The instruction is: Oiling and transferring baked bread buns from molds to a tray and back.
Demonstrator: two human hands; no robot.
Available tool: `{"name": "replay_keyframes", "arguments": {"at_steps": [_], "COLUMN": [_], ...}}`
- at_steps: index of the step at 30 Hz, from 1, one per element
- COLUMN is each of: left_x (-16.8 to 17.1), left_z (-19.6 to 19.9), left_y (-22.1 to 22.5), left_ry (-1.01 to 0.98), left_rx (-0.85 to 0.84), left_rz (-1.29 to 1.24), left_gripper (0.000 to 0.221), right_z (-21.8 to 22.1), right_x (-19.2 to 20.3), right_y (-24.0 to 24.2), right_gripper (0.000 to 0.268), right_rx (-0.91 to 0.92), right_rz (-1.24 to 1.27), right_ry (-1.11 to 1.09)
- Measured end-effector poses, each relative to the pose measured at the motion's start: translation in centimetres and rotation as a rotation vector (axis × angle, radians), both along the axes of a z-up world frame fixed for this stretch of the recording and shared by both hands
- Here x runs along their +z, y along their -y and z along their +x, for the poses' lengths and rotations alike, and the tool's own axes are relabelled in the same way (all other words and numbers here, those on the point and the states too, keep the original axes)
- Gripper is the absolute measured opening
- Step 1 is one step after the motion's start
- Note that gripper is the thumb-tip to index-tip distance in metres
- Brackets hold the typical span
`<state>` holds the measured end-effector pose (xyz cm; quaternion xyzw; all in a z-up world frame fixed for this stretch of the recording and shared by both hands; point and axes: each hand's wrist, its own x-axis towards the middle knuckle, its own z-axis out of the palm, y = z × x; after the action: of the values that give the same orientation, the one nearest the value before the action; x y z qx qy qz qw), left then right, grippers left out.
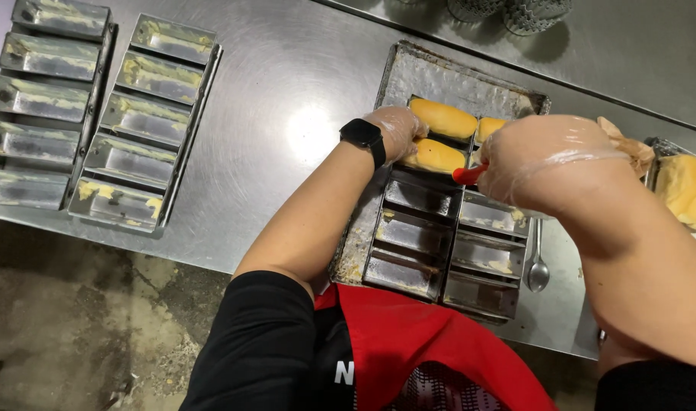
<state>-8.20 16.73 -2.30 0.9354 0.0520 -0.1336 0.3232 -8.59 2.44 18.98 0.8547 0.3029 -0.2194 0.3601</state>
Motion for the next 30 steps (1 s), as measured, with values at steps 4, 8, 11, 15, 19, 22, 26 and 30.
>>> {"name": "replay_keyframes", "arguments": {"at_steps": [4, 8, 11, 15, 19, 22, 26, 30], "left_x": [0.0, 0.6, 0.2, -2.3, -2.0, -1.3, -3.8, -7.0], "left_z": [0.1, 0.0, 0.1, 0.9, 0.7, 0.3, 1.0, 1.8], "left_y": [0.0, 0.0, -0.2, -0.6, -0.7, -0.6, -0.9, -1.3], "left_ry": [0.013, -0.028, -0.027, 0.02, 0.05, 0.02, 0.023, 0.254], "left_rx": [0.006, 0.017, 0.005, 0.086, 0.196, 0.231, 0.26, 0.087], "left_rz": [-0.019, -0.015, -0.01, -0.2, -0.238, -0.212, -0.273, -0.134], "left_gripper": [0.038, 0.038, 0.039, 0.038, 0.026, 0.027, 0.025, 0.036], "right_z": [0.7, 1.9, 2.9, 4.7, 5.9, 5.6, 4.6, -0.7], "right_x": [-0.8, -1.3, -1.6, -2.7, -3.8, -4.3, -5.8, -10.4], "right_y": [-0.5, -1.0, -1.5, -2.8, -4.3, -4.5, -2.6, 4.7], "right_gripper": [0.029, 0.033, 0.039, 0.038, 0.038, 0.038, 0.033, 0.021], "right_rx": [0.0, 0.02, 0.029, 0.049, 0.053, 0.072, 0.08, 0.313], "right_rz": [0.009, 0.022, 0.015, 0.006, 0.016, 0.022, 0.008, 0.268], "right_ry": [-0.005, -0.041, -0.063, -0.073, -0.08, -0.101, -0.145, -0.102]}}
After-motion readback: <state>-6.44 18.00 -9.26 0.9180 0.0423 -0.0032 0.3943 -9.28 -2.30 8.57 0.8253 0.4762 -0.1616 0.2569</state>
